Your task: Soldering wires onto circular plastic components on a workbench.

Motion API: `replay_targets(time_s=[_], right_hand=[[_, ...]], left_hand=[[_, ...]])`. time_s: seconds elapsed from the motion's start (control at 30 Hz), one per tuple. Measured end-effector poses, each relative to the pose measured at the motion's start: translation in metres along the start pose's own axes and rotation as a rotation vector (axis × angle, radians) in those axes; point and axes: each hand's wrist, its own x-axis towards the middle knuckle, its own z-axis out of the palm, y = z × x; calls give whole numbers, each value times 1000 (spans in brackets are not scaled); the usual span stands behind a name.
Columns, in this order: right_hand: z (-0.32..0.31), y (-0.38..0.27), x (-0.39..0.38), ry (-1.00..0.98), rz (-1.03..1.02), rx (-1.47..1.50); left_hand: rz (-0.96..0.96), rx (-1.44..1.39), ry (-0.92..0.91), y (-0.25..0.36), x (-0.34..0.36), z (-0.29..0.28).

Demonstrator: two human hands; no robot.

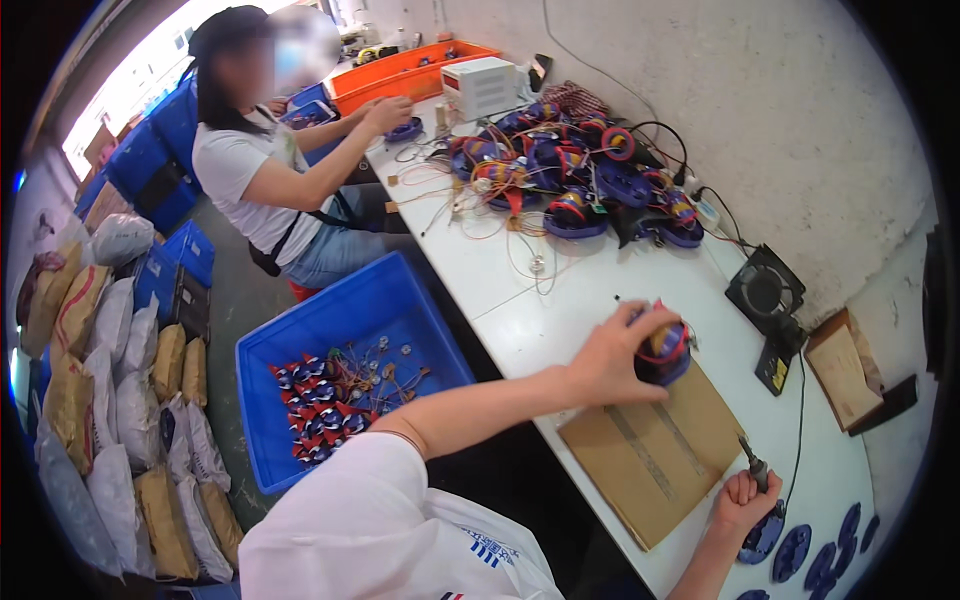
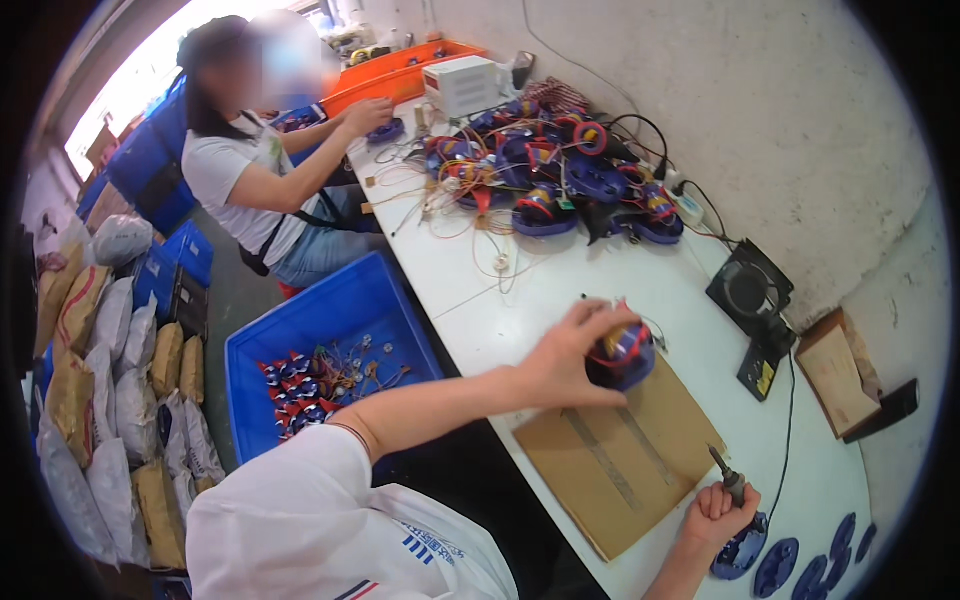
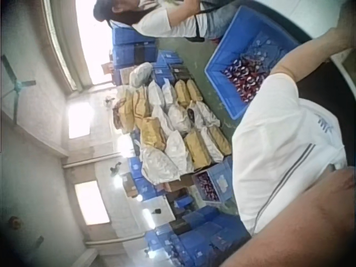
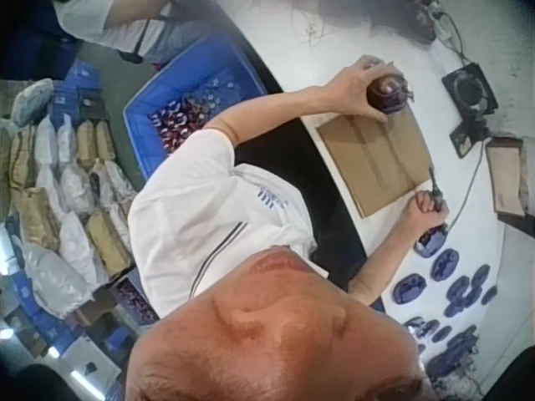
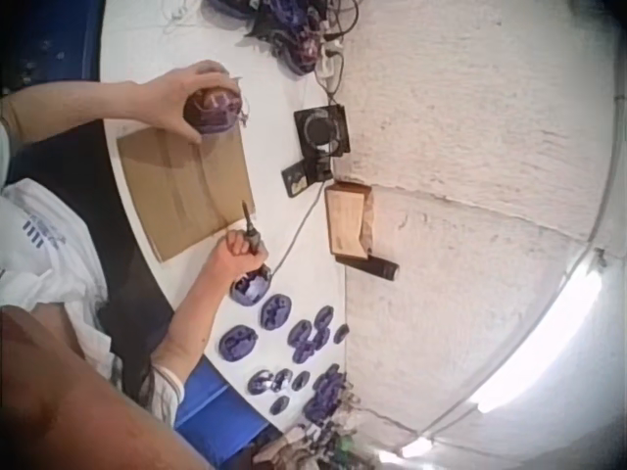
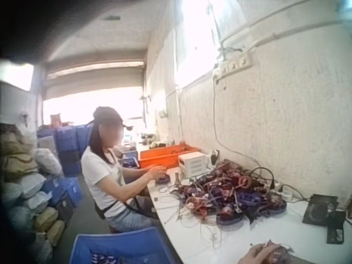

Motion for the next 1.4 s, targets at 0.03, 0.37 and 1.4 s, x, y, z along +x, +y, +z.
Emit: replay_targets(time_s=[0.03,0.37,1.4], right_hand=[[1,0,0,-10,20,30],[-4,-2,2,71,25,91],[-9,11,12,-12,90,149]], left_hand=[[47,14,38,2,9,-8],[286,417,373,-18,174,-135],[514,98,-287,60,114,36]])
